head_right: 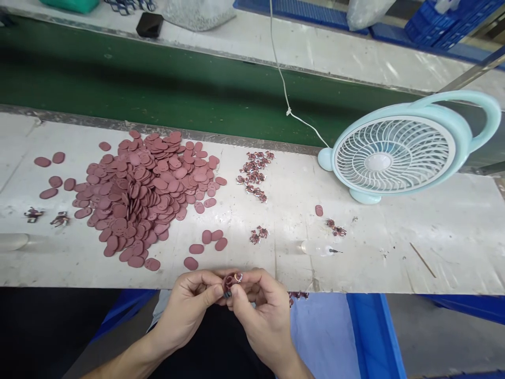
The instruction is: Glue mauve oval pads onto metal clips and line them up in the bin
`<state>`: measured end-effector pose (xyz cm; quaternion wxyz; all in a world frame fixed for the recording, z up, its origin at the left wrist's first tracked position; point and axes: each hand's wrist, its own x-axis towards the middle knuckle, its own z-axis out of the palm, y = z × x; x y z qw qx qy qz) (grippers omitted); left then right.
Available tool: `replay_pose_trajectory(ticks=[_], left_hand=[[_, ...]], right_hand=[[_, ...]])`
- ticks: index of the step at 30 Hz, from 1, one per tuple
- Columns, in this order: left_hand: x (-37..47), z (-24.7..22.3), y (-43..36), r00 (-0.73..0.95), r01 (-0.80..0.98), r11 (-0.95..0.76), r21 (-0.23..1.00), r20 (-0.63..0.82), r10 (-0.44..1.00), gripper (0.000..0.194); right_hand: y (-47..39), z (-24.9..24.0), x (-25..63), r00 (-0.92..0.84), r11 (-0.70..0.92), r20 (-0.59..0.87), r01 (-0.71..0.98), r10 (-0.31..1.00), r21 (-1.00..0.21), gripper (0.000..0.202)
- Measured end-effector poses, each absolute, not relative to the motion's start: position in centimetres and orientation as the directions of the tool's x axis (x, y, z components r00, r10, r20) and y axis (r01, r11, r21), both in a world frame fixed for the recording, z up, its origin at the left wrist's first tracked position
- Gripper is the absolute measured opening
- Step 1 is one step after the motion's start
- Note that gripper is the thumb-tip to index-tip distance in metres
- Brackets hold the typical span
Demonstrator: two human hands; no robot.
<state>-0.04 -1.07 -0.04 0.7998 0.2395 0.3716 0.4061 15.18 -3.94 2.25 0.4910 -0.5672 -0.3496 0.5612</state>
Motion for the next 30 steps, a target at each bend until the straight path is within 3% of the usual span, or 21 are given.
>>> replay_pose_trajectory(ticks=[7,10,12,14,16,19,26,30], left_hand=[[0.4,-1.4,-1.3,0.302,-0.419,0.522,0.743,-0.428,0.852,0.006],[0.2,-1.6,-1.3,0.295,-0.302,0.463,0.833,-0.38,0.877,0.009],[-0.6,-1.6,-0.7,0.313,-0.108,0.301,0.947,-0.255,0.915,0.013],[-1.9,-1.8,0.8,0.389,0.139,0.008,0.99,-0.062,0.919,0.022],[-3.3,-2.3,3.0,0.529,0.323,-0.26,0.91,0.054,0.847,0.033],[-4.6,-3.2,6.2,0.711,0.41,-0.469,0.782,0.048,0.701,0.04],[-4.5,-3.7,8.3,0.8,0.42,-0.611,0.671,0.044,0.598,0.036],[-3.9,-2.5,7.5,0.747,0.387,-0.607,0.694,0.15,0.648,0.033]], right_hand=[[-3.8,1.1,15.2,0.138,-0.336,-0.373,-0.236,0.917,-0.912,0.011],[-4.2,0.0,15.9,0.121,-0.353,-0.407,-0.318,0.906,-0.88,0.013],[-4.9,-0.9,17.0,0.183,-0.345,-0.427,-0.356,0.886,-0.868,0.014],[-6.1,-1.7,18.7,0.311,-0.308,-0.432,-0.376,0.847,-0.874,0.015],[-7.6,-2.5,20.9,0.458,-0.263,-0.421,-0.37,0.783,-0.891,0.016],[-10.4,-3.9,24.7,0.657,-0.277,-0.38,-0.26,0.651,-0.925,0.025],[-18.3,-9.9,30.7,0.882,-0.452,-0.208,0.007,0.423,-0.892,0.039],[-21.4,-14.8,31.1,0.838,-0.658,-0.254,0.155,0.483,-0.737,0.044]])
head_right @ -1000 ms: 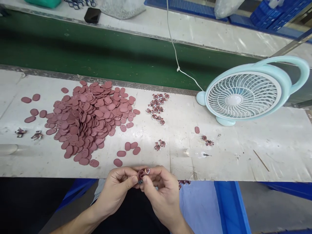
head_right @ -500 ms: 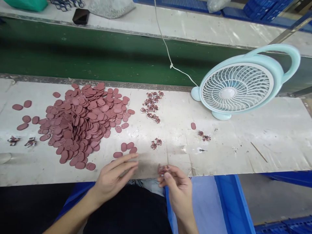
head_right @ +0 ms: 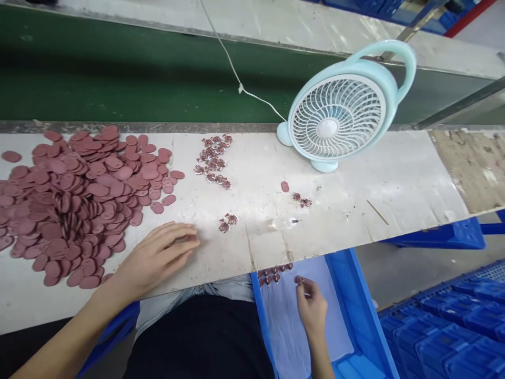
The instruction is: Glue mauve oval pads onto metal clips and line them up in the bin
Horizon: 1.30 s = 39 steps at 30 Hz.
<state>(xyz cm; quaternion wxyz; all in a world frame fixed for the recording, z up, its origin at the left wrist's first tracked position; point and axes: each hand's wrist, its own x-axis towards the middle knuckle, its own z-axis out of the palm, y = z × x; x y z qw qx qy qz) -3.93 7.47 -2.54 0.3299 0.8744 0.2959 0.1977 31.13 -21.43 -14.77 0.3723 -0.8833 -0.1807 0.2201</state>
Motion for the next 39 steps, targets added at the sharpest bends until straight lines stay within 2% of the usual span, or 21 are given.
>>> replay_pose_trajectory(ticks=[4,8,13,21,25,28,30,32,35,37,39], left_hand=[[-3.4,-0.9,5.8,0.666,0.256,-0.349,0.901,0.098,0.739,0.033],[-3.0,-0.3,4.6,0.598,0.091,-0.06,0.994,-0.007,0.801,0.03],[-2.7,-0.4,4.1,0.536,-0.065,0.214,0.975,-0.147,0.831,0.02],[-2.9,-0.4,4.1,0.456,-0.148,0.367,0.918,-0.266,0.849,0.016],[-3.3,-0.2,4.2,0.427,-0.212,0.419,0.883,-0.302,0.852,0.016],[-3.8,-0.1,3.8,0.407,-0.264,0.477,0.838,-0.352,0.843,0.017],[-4.0,-0.2,3.3,0.398,-0.295,0.53,0.795,-0.401,0.825,0.017],[-4.0,-0.4,2.6,0.408,-0.331,0.588,0.738,-0.45,0.795,0.017],[-3.4,-0.6,1.6,0.459,-0.388,0.657,0.646,-0.483,0.746,0.016],[-2.8,-0.6,1.0,0.499,-0.414,0.685,0.599,-0.48,0.721,0.016],[-2.3,-0.5,0.6,0.533,-0.433,0.706,0.56,-0.473,0.702,0.017]], right_hand=[[-23.0,-19.0,30.2,0.73,-0.732,-0.35,0.294,0.587,-0.615,0.036],[-23.7,-21.7,29.9,0.686,-0.75,-0.371,0.397,0.625,-0.53,0.028],[-23.5,-22.8,30.2,0.656,-0.745,-0.376,0.477,0.655,-0.465,0.029],[-22.1,-21.8,29.6,0.669,-0.769,-0.396,0.459,0.629,-0.446,0.027],[-20.6,-19.3,29.1,0.743,-0.775,-0.341,0.363,0.576,-0.518,0.028],[-19.1,-15.7,28.8,0.847,-0.742,-0.225,0.257,0.482,-0.619,0.032],[-17.7,-12.5,28.4,0.9,-0.666,-0.144,0.189,0.412,-0.722,0.033],[-16.0,-9.3,27.7,0.912,-0.539,-0.127,0.113,0.389,-0.835,0.032],[-12.6,-5.6,26.4,0.817,-0.358,-0.271,-0.085,0.509,-0.93,0.041],[-9.9,-4.3,25.7,0.701,-0.307,-0.372,-0.224,0.608,-0.925,0.053],[-7.2,-4.0,25.5,0.515,-0.164,-0.447,-0.503,0.731,-0.848,0.059]])
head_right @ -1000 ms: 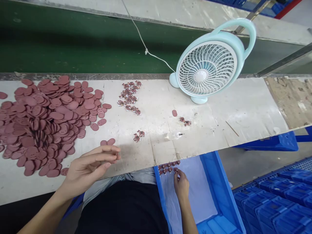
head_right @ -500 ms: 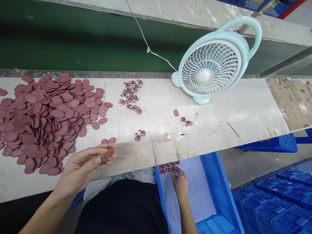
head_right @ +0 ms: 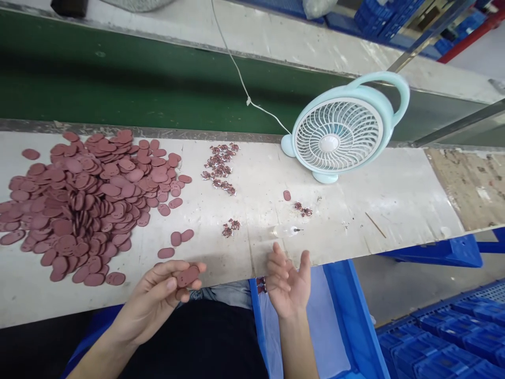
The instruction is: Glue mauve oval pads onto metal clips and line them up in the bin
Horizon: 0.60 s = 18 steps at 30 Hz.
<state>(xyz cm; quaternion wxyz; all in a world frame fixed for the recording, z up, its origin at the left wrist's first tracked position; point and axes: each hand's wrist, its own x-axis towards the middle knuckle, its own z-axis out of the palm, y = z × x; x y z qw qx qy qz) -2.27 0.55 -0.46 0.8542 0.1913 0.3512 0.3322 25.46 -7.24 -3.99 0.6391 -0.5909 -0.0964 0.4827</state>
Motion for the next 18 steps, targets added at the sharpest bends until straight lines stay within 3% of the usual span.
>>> replay_pose_trajectory(ticks=[2,4,6,8,11,14,16,18], left_hand=[[-2.0,-0.4,0.2,0.556,-0.448,0.722,0.527,-0.468,0.687,0.017],[-1.9,-0.3,-0.1,0.569,-0.455,0.738,0.499,-0.474,0.671,0.017],[-1.8,-0.3,-0.3,0.581,-0.46,0.751,0.474,-0.479,0.658,0.018],[-1.8,-0.4,-0.5,0.588,-0.472,0.759,0.448,-0.483,0.65,0.02],[-1.5,-0.4,-0.7,0.585,-0.493,0.764,0.416,-0.491,0.645,0.024],[-1.2,-0.4,-0.8,0.587,-0.505,0.766,0.397,-0.493,0.642,0.026],[-1.0,-0.3,-0.9,0.591,-0.506,0.77,0.388,-0.494,0.638,0.026],[-0.8,-0.1,-1.0,0.599,-0.502,0.774,0.387,-0.49,0.633,0.026]], right_hand=[[-4.8,-4.2,25.6,0.256,0.013,-0.39,-0.848,0.885,-0.529,0.054],[-2.8,-4.4,26.1,0.064,0.03,-0.233,-0.989,0.97,-0.146,0.047],[-1.4,-4.2,26.3,-0.014,-0.022,-0.179,-0.999,0.984,-0.039,0.036],[-0.7,-3.3,25.9,-0.053,-0.062,-0.193,-0.997,0.98,-0.043,0.028],[-1.0,-1.0,23.6,-0.03,-0.079,-0.293,-0.984,0.956,-0.158,0.029],[-2.4,1.6,19.9,0.17,-0.096,-0.412,-0.829,0.895,-0.551,0.039],[-3.4,2.7,17.5,0.343,-0.095,-0.356,-0.59,0.869,-0.801,0.036],[-4.0,3.1,15.7,0.471,-0.014,-0.178,-0.329,0.864,-0.944,0.027]])
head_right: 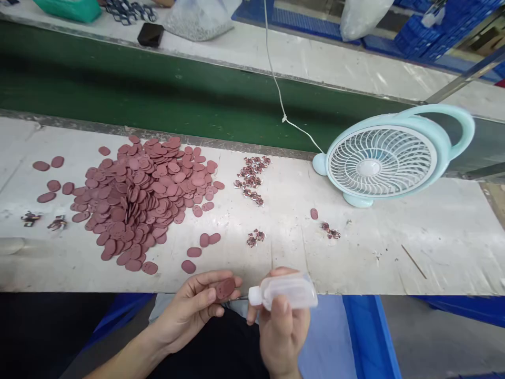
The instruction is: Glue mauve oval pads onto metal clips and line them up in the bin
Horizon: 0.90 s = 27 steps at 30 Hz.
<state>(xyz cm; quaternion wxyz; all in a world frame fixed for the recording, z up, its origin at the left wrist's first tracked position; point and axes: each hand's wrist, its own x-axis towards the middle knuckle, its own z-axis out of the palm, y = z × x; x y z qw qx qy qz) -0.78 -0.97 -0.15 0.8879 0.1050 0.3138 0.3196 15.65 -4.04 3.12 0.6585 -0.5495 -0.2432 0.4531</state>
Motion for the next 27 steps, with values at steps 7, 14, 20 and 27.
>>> replay_pose_trajectory(ticks=[7,14,20,27], left_hand=[[-0.6,0.4,-0.9,0.619,-0.508,0.766,0.395,-0.451,0.643,0.03],[-0.9,0.1,-0.9,0.596,-0.506,0.772,0.385,-0.49,0.636,0.031],[-0.8,0.1,-0.7,0.602,-0.511,0.772,0.378,-0.484,0.635,0.031],[-0.7,0.0,-0.9,0.595,-0.5,0.777,0.381,-0.5,0.629,0.031]], right_hand=[[-4.6,2.2,13.7,0.559,0.17,0.181,0.072,0.809,-0.983,0.02],[-5.3,1.6,14.3,0.542,0.094,0.25,0.299,0.802,-0.95,0.026],[-5.3,1.5,14.1,0.535,0.108,0.24,0.266,0.81,-0.958,0.024],[-5.5,1.7,14.1,0.526,0.075,0.212,0.27,0.824,-0.96,0.028]])
